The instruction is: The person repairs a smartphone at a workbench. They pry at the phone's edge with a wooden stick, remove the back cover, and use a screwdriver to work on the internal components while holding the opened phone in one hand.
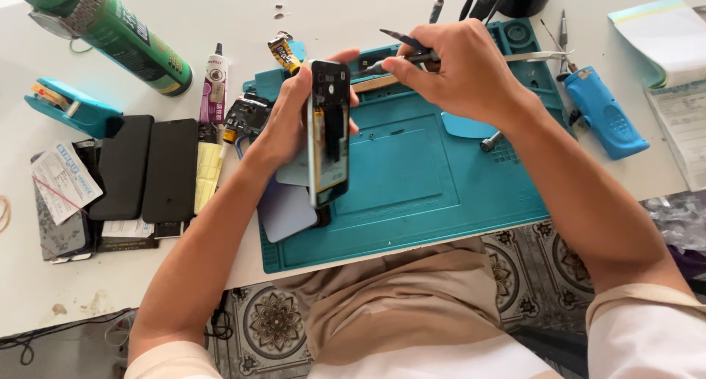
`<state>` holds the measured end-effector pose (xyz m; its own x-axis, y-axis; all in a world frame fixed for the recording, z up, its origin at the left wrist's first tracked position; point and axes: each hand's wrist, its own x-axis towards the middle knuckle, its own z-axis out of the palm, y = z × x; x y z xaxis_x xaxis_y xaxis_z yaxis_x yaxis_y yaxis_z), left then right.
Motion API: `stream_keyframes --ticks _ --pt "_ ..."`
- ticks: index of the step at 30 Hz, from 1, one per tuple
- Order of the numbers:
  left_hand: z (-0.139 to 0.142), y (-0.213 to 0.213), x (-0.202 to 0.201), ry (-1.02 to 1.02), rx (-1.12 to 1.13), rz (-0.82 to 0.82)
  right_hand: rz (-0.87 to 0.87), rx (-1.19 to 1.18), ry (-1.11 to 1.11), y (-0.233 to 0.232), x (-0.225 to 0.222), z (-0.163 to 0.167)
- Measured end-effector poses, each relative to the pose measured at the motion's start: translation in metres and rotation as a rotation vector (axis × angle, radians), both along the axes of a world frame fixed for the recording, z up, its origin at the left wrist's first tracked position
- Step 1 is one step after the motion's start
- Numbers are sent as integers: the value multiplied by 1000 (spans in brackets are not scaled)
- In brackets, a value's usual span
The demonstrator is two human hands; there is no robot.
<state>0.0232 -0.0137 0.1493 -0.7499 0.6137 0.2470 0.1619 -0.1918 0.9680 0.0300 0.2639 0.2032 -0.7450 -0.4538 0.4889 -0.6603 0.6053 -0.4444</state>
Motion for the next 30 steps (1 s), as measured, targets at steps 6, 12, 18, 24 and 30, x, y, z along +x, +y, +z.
stream_keyframes --ticks 6,12,18,24,30 --pt "1 3 -4 -310 -149 -38 68 40 -150 0 -6 -11" --pt "-2 1 -8 -339 -230 -19 -2 105 -196 -8 -11 -24" --pt "-5 4 -6 -251 -304 71 10 87 -250 -8 -9 -27" --pt "-4 5 -5 -232 -305 73 -7 147 -267 -1 -20 -30" --pt "-2 6 -5 -200 -359 90 -110 276 -308 1 -19 -31"
